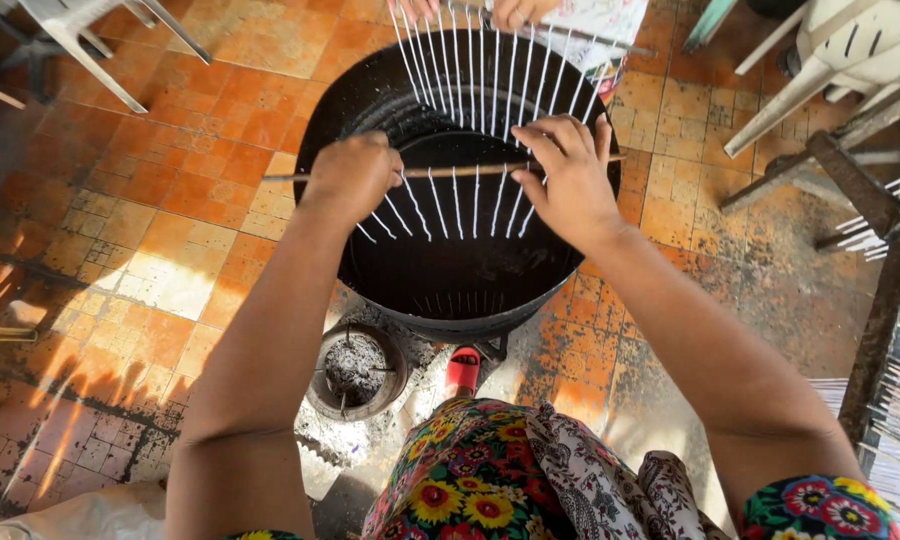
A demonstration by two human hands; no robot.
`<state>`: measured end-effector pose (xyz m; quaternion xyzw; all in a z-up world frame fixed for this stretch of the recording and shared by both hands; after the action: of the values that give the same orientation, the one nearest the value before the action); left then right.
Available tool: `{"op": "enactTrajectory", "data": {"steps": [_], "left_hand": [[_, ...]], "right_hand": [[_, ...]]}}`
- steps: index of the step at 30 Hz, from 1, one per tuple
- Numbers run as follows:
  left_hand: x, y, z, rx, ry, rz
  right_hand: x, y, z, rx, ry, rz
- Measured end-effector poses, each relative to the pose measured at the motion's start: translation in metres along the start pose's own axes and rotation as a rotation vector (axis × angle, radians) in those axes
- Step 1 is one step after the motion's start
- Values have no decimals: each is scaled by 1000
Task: Dipping racks of candle wicks into a vat of melted wax to coat them and build up candle thickness.
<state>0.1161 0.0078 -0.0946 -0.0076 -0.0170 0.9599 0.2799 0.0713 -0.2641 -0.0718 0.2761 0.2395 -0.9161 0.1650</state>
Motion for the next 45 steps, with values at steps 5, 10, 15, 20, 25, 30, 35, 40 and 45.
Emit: {"op": "enactTrajectory", "data": {"steps": [5, 10, 15, 20, 25, 30, 35, 40, 45], "left_hand": [[-1, 13, -87, 103, -120, 8], [-12, 15, -172, 211, -260, -13], [-57, 0, -290, 309, -395, 28], [-80, -3, -334, 507, -446, 162], [-108, -14, -383, 573, -486, 260], [-115, -8, -392, 502, -537, 139], [-123, -14, -415, 526, -522, 144], [-128, -18, -438, 487, -486, 113], [-116, -8, -407, 487, -491, 165]], "right_hand": [[67, 2, -17, -359, 187, -68], [131, 10, -56, -405, 156, -310], [139, 24, -86, -369, 46, -525], [140, 27, -93, -294, 63, -563], [136, 22, -90, -156, 54, -609], [144, 25, -95, -117, 35, -629], [149, 27, -99, -85, 36, -644], [149, 27, -98, -89, 52, -642], [145, 26, -98, -73, 75, -633]]}}
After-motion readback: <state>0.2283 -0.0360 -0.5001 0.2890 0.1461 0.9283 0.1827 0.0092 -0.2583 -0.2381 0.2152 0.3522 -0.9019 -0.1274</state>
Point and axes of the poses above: each hand's wrist, its own x-axis away from the middle knuckle, its own z-axis out of the back of the hand, y = z × x, the point moved 6 cm from there along -x, towards the middle knuckle, and after that the axes turned 14 degrees about -z, right-handed, at the moved point
